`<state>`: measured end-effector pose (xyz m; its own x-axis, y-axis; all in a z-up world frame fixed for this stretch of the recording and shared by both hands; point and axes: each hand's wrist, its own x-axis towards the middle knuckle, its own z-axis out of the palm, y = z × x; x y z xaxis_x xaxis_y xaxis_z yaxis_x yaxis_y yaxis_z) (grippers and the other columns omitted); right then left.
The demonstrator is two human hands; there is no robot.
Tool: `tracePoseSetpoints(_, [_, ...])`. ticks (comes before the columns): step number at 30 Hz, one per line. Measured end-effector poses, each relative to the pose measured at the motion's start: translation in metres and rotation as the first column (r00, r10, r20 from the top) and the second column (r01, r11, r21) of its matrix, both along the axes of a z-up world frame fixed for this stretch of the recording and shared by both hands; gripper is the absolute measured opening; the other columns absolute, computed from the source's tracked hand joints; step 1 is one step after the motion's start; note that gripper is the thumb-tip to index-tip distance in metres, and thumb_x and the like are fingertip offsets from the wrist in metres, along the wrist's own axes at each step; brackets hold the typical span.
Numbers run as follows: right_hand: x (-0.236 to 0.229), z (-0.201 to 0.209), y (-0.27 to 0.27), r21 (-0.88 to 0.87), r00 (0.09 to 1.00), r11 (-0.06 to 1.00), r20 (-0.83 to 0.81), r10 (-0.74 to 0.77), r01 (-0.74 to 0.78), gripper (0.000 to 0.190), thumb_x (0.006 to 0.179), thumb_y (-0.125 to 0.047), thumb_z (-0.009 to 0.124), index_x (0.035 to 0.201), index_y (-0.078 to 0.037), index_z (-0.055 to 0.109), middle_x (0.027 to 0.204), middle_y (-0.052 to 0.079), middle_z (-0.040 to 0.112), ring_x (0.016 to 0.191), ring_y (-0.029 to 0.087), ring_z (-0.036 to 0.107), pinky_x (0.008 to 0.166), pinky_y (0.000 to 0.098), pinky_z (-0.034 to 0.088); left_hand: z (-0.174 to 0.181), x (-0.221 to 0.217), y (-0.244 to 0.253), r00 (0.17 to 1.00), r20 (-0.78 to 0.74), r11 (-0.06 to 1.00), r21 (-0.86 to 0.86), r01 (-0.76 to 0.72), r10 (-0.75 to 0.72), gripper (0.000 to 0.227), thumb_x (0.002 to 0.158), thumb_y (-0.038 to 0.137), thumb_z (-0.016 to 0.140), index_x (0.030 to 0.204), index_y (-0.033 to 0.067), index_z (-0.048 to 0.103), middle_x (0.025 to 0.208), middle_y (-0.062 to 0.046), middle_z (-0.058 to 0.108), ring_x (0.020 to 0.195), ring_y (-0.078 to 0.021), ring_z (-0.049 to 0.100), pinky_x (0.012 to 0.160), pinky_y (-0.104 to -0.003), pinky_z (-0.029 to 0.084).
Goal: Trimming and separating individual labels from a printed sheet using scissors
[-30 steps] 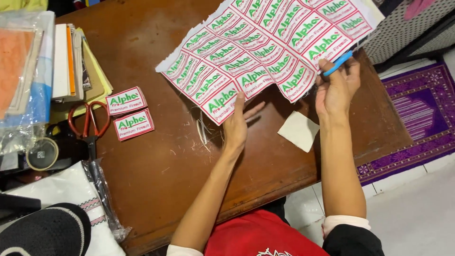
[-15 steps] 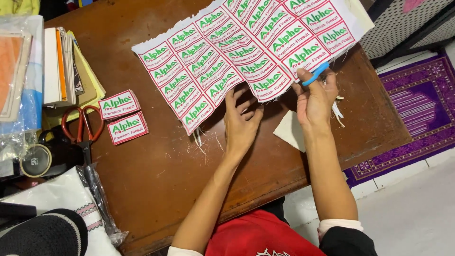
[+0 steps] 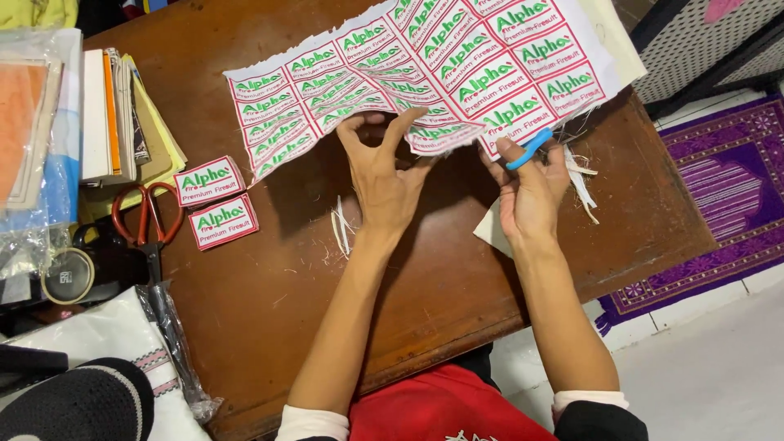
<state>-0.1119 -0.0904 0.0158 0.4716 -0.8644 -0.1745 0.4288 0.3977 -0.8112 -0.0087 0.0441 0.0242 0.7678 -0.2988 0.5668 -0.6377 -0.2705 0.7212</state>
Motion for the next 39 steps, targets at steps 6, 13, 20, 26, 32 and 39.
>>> tracePoseSetpoints(6, [0.002,0.012,0.017,0.128,0.999,0.992,-0.05,-0.011,0.017,0.047,0.076,0.008,0.082,0.114,-0.002,0.056,0.102,0.018,0.069,0.089,0.033,0.077,0.083,0.0456,0.071,0.017,0.03,-0.005,0.995,0.093,0.994,-0.101,0.036,-0.026,0.012,0.092,0.023,0.081,0.098,0.0208,0.072,0.112,-0.003,0.037,0.098,-0.0197,0.047,0.082,-0.031,0.045])
tracePoseSetpoints(13, [0.003,0.024,0.03,0.21,0.996,0.977,-0.077,0.042,-0.024,0.042,0.076,0.008,0.08,0.111,-0.004,0.06,0.105,0.017,0.075,0.091,0.03,0.076,0.084,0.0416,0.07,0.044,0.051,-0.004,0.967,0.244,0.992,0.113,0.051,-0.078,0.015,0.106,0.026,0.068,0.099,0.0124,0.066,0.129,0.006,0.054,0.068,-0.015,0.05,0.061,-0.031,0.043])
tracePoseSetpoints(20, [0.004,0.028,0.032,0.211,0.991,0.976,-0.105,0.079,-0.056,0.045,0.077,0.006,0.079,0.116,-0.004,0.057,0.108,0.019,0.075,0.085,0.033,0.077,0.081,0.0382,0.069,0.061,0.078,-0.001,0.952,0.0,0.947,0.102,0.303,-0.305,0.042,0.105,0.029,0.061,0.07,0.0107,0.048,0.049,0.002,0.056,0.043,-0.009,0.059,0.045,-0.023,0.032])
tracePoseSetpoints(26, [-0.033,0.035,0.024,0.032,0.883,0.953,-0.369,0.29,-0.3,0.036,0.081,-0.003,0.082,0.103,-0.004,0.054,0.076,0.018,0.07,0.061,0.025,0.069,0.06,0.0413,0.068,0.07,0.09,0.003,0.905,-0.2,0.907,0.124,0.402,-0.374,0.044,0.106,0.029,0.061,0.07,0.0118,0.043,0.053,0.002,0.047,0.046,-0.0118,0.07,0.044,-0.022,0.034])
tracePoseSetpoints(32, [-0.061,0.079,-0.01,-0.381,0.57,0.553,-0.793,0.216,-0.741,0.045,0.063,-0.014,0.097,0.095,-0.007,0.067,0.077,0.003,0.073,0.075,0.007,0.065,0.071,0.0208,0.052,0.069,0.093,0.004,0.952,-0.119,0.911,0.28,0.304,-0.282,0.042,0.107,0.042,0.054,0.077,0.0135,0.046,0.047,-0.002,0.035,0.045,-0.0174,0.037,0.056,-0.034,0.031])
tracePoseSetpoints(39, [-0.002,0.106,-0.046,-0.703,0.7,0.129,-0.71,-0.076,-0.699,0.056,0.075,-0.03,0.1,0.103,-0.003,0.06,0.088,0.002,0.068,0.078,0.011,0.053,0.079,0.0289,0.048,0.065,0.1,0.0,0.967,-0.021,0.939,0.235,0.251,-0.253,0.047,0.107,0.04,0.055,0.073,0.0115,0.042,0.056,0.001,0.022,0.058,-0.0159,0.018,0.052,-0.035,0.022])
